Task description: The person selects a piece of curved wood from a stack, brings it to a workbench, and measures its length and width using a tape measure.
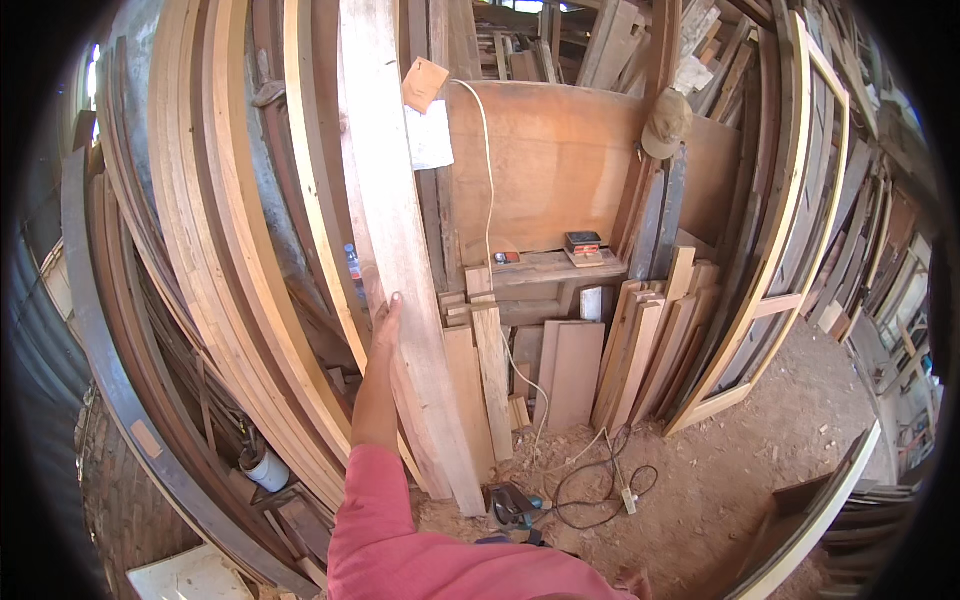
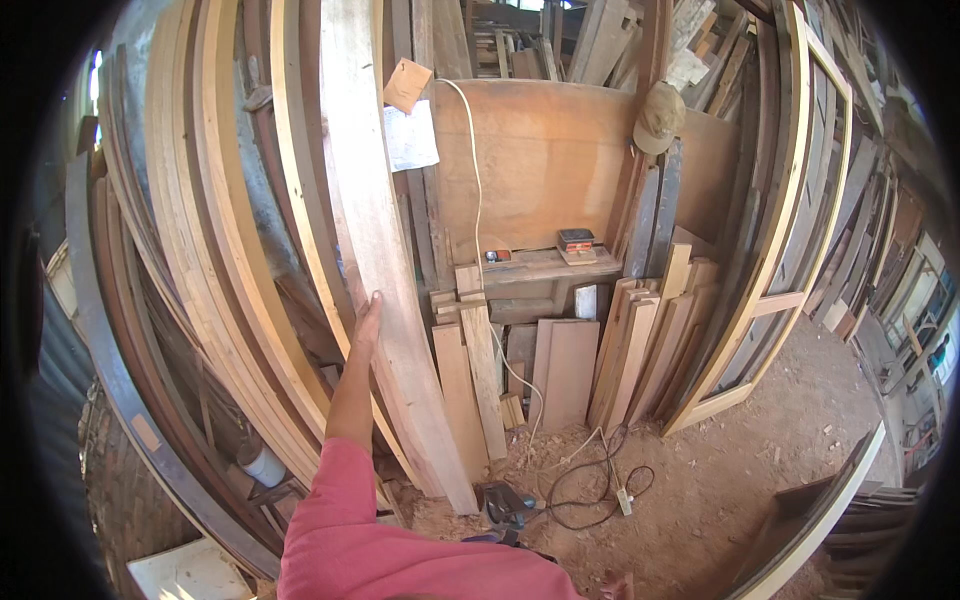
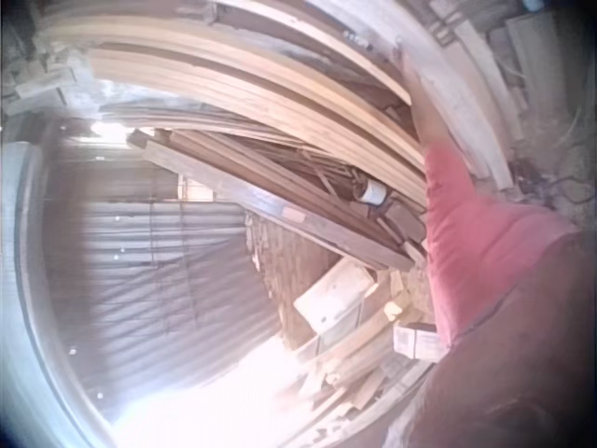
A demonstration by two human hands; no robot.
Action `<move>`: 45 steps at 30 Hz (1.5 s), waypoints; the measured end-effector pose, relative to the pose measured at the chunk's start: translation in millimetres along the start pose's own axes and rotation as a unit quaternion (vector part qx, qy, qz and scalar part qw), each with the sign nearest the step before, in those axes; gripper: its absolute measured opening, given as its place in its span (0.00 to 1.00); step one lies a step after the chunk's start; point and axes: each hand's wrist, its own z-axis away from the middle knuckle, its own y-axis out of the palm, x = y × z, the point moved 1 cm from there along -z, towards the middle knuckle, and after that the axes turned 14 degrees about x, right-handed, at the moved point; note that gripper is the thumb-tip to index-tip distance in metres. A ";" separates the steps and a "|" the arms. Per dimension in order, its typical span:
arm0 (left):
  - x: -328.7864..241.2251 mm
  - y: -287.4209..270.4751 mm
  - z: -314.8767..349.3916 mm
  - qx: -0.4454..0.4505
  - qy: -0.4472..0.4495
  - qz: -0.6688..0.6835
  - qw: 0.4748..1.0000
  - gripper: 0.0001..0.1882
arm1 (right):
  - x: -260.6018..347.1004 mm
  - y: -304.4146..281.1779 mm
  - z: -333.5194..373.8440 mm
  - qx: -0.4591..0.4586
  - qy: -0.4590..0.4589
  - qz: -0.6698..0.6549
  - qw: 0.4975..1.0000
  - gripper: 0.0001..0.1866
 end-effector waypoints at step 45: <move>50.8 242.2 330.6 0.558 0.101 -0.258 0.782 0.27 | 242.5 -390.3 -41.9 -0.509 -0.091 -0.493 0.700 0.40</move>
